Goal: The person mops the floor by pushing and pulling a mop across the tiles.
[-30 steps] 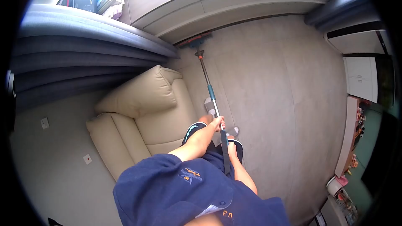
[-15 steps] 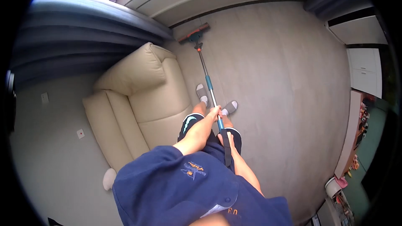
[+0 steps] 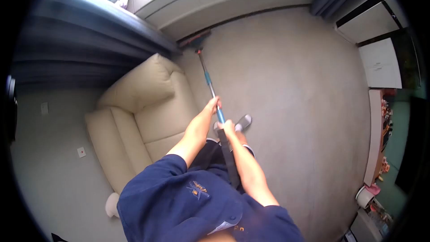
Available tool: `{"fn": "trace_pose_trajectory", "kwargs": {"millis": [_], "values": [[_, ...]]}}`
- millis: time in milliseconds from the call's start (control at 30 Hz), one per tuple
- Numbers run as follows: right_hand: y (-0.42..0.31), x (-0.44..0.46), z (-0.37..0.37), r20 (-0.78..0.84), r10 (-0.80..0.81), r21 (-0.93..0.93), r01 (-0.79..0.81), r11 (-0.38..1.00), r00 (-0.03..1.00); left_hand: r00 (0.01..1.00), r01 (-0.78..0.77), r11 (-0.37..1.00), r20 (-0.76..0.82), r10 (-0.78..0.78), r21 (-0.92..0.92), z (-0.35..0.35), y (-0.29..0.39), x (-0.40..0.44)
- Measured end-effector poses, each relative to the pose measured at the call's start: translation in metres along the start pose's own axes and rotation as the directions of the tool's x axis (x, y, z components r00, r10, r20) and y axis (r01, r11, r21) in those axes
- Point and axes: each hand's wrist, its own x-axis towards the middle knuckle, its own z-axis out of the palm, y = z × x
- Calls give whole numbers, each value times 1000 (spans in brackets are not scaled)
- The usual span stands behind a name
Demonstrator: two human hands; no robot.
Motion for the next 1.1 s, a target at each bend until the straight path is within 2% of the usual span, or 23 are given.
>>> {"fn": "trace_pose_trajectory", "kwargs": {"millis": [33, 100, 200, 267, 367, 400, 433, 467, 500, 567, 600, 633, 700, 733, 767, 800, 833, 867, 933, 967, 1033, 1067, 1100], "values": [[-9, 0, 9, -20, -3, 15, 3, 1000, 1000, 1000, -12, 1000, 1, 12, 0, -10, 0, 4], [-10, -14, 23, 165, 148, 288, -191, 938, 975, 999, -31, 1000, 11, 31, -6, -17, 2, -2], [-3, -64, 30, 252, 189, 329, -268, 906, 949, 1000, -7, 1000, 6, 7, -10, -23, -26, -52], [37, -84, 45, 319, 235, 364, -348, 864, 918, 999, 42, 998, 7, -41, -39, -34, -60, -83], [92, -115, 67, 423, 449, 339, -597, 727, 787, 992, 120, 992, 33, -119, -35, -58, -111, -92], [131, -112, 88, 129, 388, 80, -400, 913, 912, 988, 147, 989, 50, -145, -34, -61, -122, -97], [159, -103, 105, -124, 190, -254, -216, 943, 974, 985, 163, 986, 69, -161, -34, -61, -126, -98], [151, -109, 102, -173, 119, -272, -164, 948, 978, 981, 180, 983, 82, -177, -34, -61, -125, -108], [121, -114, 87, 17, 321, -58, -320, 946, 947, 977, 197, 980, 91, -193, -36, -65, -130, -109], [61, -111, 69, 97, 363, 9, -365, 931, 927, 979, 171, 981, 124, -159, -93, -63, -113, -81], [49, -107, 68, 92, 318, 71, -325, 943, 944, 971, 203, 974, 152, -187, -98, -60, -92, -85], [51, -97, 72, 111, 396, 70, -405, 912, 911, 960, 238, 966, 176, -218, -100, -59, -75, -93], [39, -102, 73, 90, 359, 80, -366, 927, 929, 955, 259, 958, 183, -235, -124, -62, -79, -78], [42, -108, 70, 87, 359, 75, -366, 928, 929, 995, 93, 994, 30, -91, -60, -57, -90, -79], [55, -117, 68, 135, 325, 130, -342, 931, 936, 991, -65, 998, -119, 68, 28, -54, -100, -90], [69, -126, 67, 183, 286, 188, -319, 929, 940, 972, -116, 986, -189, 138, 123, -48, -115, -103], [84, -141, 61, 202, 294, 227, -337, 914, 934, 981, -71, 997, -181, 75, 32, -46, -145, -101], [100, -160, 52, 166, 342, 116, -363, 924, 925, 987, -64, 997, -149, 57, -46, -44, -176, -111], [132, -199, 34, 173, 409, -12, -413, 911, 896, 997, 51, 998, -63, -54, -45, -42, -228, -133], [169, -206, 35, 104, 439, -110, -429, 897, 892, 997, 50, 998, -52, -52, -35, -44, -248, -144], [224, -221, 41, -40, 196, -229, -200, 953, 980, 959, 278, 955, -19, -281, -107, -44, -282, -161], [239, -224, 43, -7, 260, -264, -252, 931, 966, 959, 284, 953, 11, -284, -104, -47, -290, -163], [247, -224, 46, -18, 251, -248, -247, 937, 968, 958, 287, 952, 38, -285, -102, -53, -298, -161]]}}
